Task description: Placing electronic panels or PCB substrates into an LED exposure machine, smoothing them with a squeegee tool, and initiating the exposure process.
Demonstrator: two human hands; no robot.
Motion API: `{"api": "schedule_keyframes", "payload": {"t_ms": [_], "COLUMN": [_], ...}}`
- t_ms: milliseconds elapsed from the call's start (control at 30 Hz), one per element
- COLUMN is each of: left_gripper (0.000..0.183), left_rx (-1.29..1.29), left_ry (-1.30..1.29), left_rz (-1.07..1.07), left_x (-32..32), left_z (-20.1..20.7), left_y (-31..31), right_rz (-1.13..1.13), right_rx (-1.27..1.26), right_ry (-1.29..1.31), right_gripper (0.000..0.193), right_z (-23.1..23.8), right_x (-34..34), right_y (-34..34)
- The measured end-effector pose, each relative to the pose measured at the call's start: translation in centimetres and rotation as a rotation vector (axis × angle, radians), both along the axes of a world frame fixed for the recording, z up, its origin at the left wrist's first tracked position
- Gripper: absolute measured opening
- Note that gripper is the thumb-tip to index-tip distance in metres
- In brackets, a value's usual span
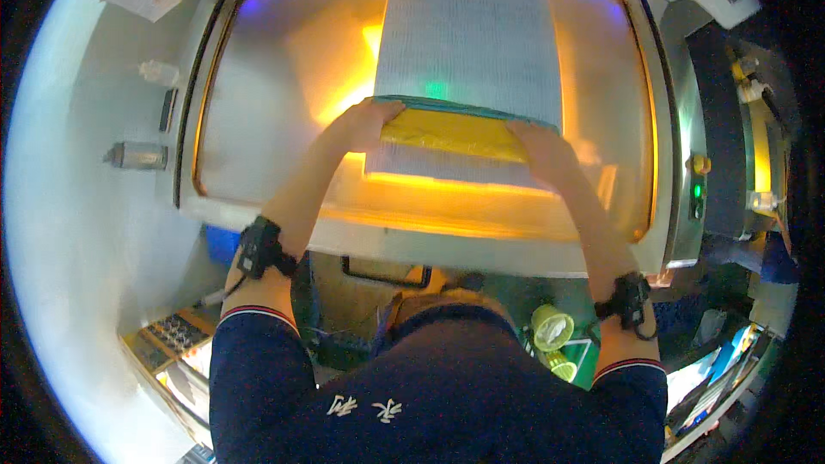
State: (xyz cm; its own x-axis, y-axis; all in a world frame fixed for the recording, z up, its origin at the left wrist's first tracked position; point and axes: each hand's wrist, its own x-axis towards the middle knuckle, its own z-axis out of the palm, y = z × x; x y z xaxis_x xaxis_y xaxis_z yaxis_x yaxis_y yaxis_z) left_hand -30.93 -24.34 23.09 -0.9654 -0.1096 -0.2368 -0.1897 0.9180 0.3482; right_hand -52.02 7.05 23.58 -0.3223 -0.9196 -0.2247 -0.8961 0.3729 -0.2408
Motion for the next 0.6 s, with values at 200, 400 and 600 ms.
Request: {"api": "schedule_keyframes", "payload": {"t_ms": [200, 400, 600], "left_gripper": [0.058, 0.064, 0.061], "left_rx": [-0.195, -0.259, -0.292], "left_ry": [0.089, 0.239, 0.375], "left_rz": [0.032, 0.058, -0.042], "left_x": [-17.0, -29.3, -32.1], "left_z": [-3.0, -6.5, -7.5], "left_y": [-14.6, -25.1, -32.2], "right_rz": [-0.101, -0.108, -0.115], "right_rx": [-0.028, -0.116, -0.070], "right_ry": [-0.050, 0.272, 0.220], "right_gripper": [0.074, 0.081, 0.085], "right_z": [-2.4, -7.8, -7.0], "right_x": [-16.4, -30.9, -30.6], "right_y": [-14.7, -27.2, -31.3]}}
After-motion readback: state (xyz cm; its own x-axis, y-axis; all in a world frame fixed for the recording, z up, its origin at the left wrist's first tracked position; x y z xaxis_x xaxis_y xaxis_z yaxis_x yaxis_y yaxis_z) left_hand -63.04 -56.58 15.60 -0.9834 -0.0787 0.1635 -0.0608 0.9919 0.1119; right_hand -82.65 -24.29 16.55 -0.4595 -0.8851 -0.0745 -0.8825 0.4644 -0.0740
